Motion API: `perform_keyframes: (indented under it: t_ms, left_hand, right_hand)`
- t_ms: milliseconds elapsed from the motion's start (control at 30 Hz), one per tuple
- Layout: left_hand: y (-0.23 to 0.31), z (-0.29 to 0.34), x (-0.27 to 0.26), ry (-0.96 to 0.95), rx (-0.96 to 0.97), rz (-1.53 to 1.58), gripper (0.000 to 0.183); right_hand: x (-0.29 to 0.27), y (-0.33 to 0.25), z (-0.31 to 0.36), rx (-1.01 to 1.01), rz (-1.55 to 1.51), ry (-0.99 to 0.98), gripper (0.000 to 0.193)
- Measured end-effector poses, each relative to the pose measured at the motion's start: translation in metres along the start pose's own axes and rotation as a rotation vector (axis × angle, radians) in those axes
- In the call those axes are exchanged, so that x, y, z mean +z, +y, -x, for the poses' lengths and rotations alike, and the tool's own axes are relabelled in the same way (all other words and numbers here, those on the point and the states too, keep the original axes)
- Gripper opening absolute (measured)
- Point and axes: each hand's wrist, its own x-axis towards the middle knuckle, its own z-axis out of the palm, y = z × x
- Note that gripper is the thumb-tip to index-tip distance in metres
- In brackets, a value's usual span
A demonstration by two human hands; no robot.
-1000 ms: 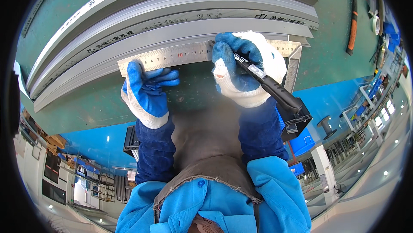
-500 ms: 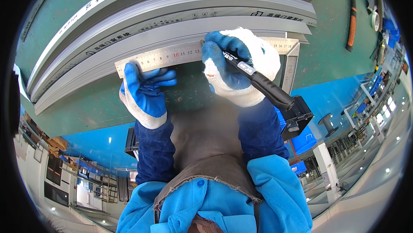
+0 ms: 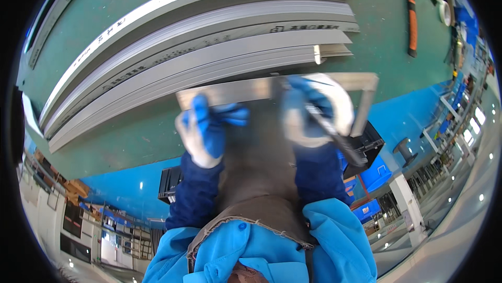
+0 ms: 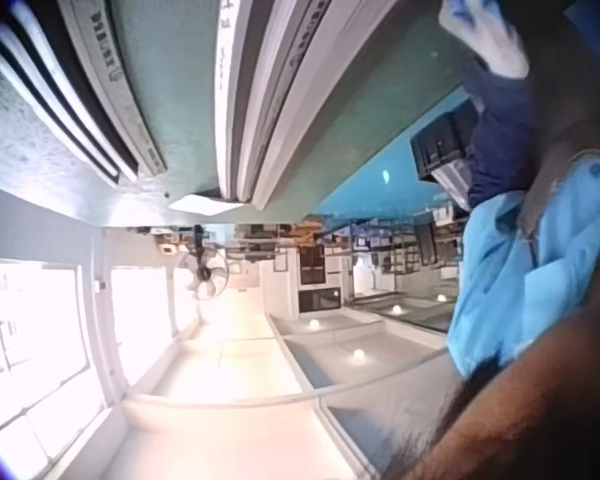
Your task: Measuring and marking aluminum profiles using a ruler and marker according to a technical drawing.
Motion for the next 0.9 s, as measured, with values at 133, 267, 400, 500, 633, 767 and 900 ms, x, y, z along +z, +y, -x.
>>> perform_keyframes:
  t_ms: [133,267,400,500,633,767,900]
  left_hand:
    - [-0.017,0.011,0.047,-0.184,0.21,0.194,0.023]
    - [-0.007,-0.004,0.062,-0.208,0.093,0.06,0.028]
    - [-0.002,-0.004,0.07,-0.217,0.082,-0.061,0.038]
    - [0.001,0.0,0.076,-0.211,0.069,-0.019,0.047]
    - [0.006,-0.001,0.077,-0.201,0.044,-0.017,0.048]
    - [0.007,-0.004,0.072,-0.255,0.008,0.051,0.044]
    - [0.007,-0.004,0.07,-0.278,0.003,0.089,0.047]
  right_hand:
    - [-0.018,0.003,-0.01,-0.061,0.016,0.186,0.007]
    - [-0.027,0.013,-0.022,-0.06,-0.02,0.137,0.006]
    - [-0.029,0.026,-0.029,-0.076,-0.046,0.11,0.007]
    - [-0.028,0.034,-0.032,-0.092,-0.068,0.09,0.009]
    - [-0.026,0.037,-0.034,-0.086,-0.056,0.091,0.01]
    - [-0.024,0.036,-0.033,-0.059,-0.054,0.112,0.011]
    - [-0.024,0.037,-0.032,-0.049,-0.048,0.114,0.012]
